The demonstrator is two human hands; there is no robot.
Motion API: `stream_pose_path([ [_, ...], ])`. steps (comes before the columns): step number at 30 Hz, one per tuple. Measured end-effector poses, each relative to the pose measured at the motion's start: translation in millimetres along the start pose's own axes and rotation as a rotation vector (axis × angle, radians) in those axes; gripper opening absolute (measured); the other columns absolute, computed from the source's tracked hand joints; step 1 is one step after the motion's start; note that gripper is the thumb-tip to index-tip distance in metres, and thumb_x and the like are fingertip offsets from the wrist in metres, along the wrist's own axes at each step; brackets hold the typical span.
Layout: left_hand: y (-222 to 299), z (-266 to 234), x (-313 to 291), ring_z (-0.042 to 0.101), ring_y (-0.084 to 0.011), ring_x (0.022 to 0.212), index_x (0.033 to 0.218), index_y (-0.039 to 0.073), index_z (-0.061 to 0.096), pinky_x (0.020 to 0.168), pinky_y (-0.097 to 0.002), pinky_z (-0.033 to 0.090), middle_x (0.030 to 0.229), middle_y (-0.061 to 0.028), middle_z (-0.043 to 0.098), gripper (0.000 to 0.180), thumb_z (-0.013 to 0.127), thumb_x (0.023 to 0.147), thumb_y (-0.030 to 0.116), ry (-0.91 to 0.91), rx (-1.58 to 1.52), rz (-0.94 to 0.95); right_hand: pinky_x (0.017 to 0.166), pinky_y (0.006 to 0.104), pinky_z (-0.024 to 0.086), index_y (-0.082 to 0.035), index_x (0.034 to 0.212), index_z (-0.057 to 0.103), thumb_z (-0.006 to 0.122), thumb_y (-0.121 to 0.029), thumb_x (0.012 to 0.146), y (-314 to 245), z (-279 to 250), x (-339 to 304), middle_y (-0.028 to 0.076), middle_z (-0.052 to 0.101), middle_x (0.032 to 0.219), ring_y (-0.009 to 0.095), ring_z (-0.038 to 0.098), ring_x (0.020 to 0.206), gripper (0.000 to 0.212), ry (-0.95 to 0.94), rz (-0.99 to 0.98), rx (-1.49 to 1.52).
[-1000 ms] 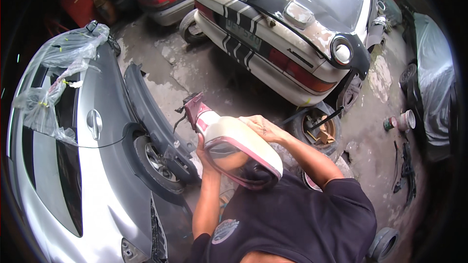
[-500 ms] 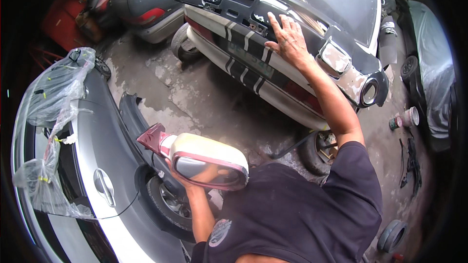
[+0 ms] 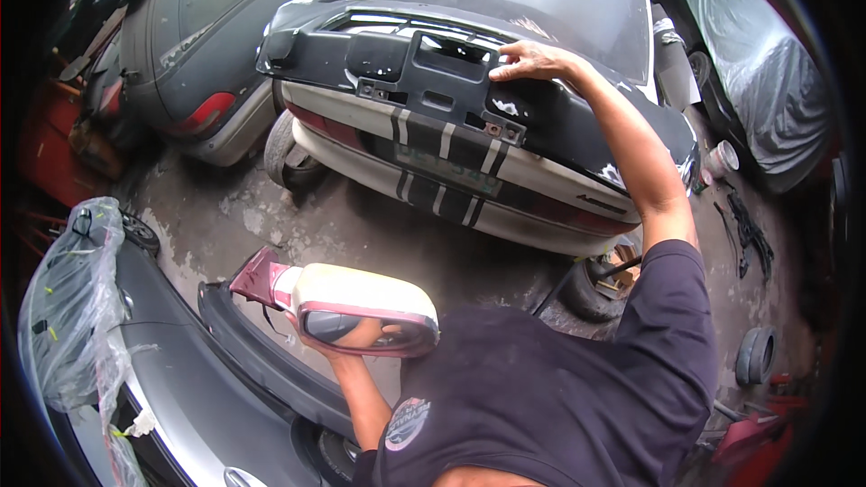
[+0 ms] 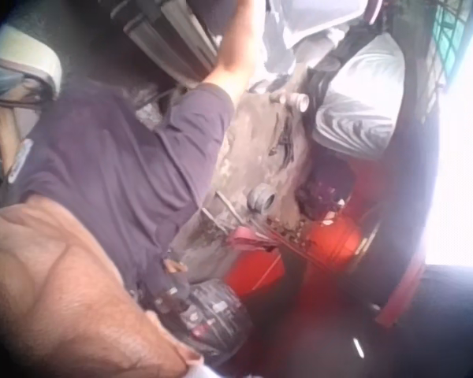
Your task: The person cleans a car side mirror by wiping it with a cloth and applying heat with a hairdryer. They then use a broom to dust a car bumper and later apply a substance from a tube onto a small card.
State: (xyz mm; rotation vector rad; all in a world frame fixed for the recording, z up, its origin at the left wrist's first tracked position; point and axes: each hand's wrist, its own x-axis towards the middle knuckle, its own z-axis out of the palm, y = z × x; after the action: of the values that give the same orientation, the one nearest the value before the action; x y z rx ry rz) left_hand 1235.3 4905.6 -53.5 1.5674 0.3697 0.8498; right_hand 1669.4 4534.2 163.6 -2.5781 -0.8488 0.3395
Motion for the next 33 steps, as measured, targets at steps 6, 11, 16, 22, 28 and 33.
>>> stream_pose_path([
  [6,-15.0,-12.1,96.0,0.051,-0.0296,0.136,0.154,0.007,0.031,0.118,-0.0485,0.036,0.149,-0.0149,0.049,0.111,0.068,0.071,0.071,-0.223,0.481,0.203,0.108,0.0487,0.041,-0.009,0.146,0.054,0.069,-0.08,0.075,-16.7,12.2,9.9,0.024,0.059,0.137,0.036,0.053,0.131,0.102,0.033,0.096,0.001],
  [11,-30.7,5.1,143.5,0.054,-0.0313,0.134,0.147,0.005,0.043,0.121,-0.0503,0.029,0.145,-0.0156,0.055,0.114,0.091,0.054,0.05,-0.293,0.431,0.091,0.123,0.0492,0.026,-0.012,0.157,0.039,0.073,-0.074,0.075,-13.0,18.6,13.8,0.022,0.039,0.159,0.035,0.035,0.148,0.108,-0.025,0.273,0.108],
  [16,-50.0,16.6,166.1,0.054,-0.0319,0.134,0.147,0.005,0.044,0.12,-0.0504,0.031,0.145,-0.0159,0.055,0.11,0.087,0.058,0.052,-0.246,0.261,-0.038,0.121,0.0438,0.029,-0.01,0.158,0.038,0.072,-0.065,0.083,-2.7,16.9,15.9,0.019,0.044,0.156,0.03,0.041,0.145,0.098,-0.072,0.216,0.327],
  [22,-66.0,35.7,182.3,0.053,-0.0327,0.134,0.147,0.004,0.045,0.118,-0.0506,0.033,0.145,-0.0162,0.054,0.106,0.083,0.062,0.054,-0.143,0.157,-0.099,0.122,0.0454,0.028,-0.006,0.154,0.044,0.075,-0.052,0.082,-20.2,5.3,33.5,0.02,0.043,0.158,0.033,0.04,0.145,0.091,-0.098,0.156,0.311],
  [28,-68.3,67.7,182.9,0.053,-0.0334,0.133,0.147,0.004,0.046,0.117,-0.0507,0.035,0.145,-0.0165,0.054,0.102,0.08,0.066,0.056,-0.076,0.104,-0.134,0.117,0.0468,0.035,-0.004,0.148,0.052,0.075,-0.045,0.081,-0.2,1.2,31.6,0.021,0.048,0.154,0.033,0.045,0.141,0.082,-0.089,-0.014,0.41],
  [33,-69.0,75.6,173.2,0.053,-0.0341,0.133,0.146,0.003,0.046,0.115,-0.0509,0.037,0.145,-0.0167,0.054,0.099,0.076,0.07,0.058,-0.001,0.084,-0.171,0.113,0.0439,0.038,0.002,0.145,0.053,0.07,-0.057,0.086,3.2,-10.1,38.1,0.024,0.051,0.149,0.034,0.05,0.135,0.085,0.034,0.097,0.3],
])
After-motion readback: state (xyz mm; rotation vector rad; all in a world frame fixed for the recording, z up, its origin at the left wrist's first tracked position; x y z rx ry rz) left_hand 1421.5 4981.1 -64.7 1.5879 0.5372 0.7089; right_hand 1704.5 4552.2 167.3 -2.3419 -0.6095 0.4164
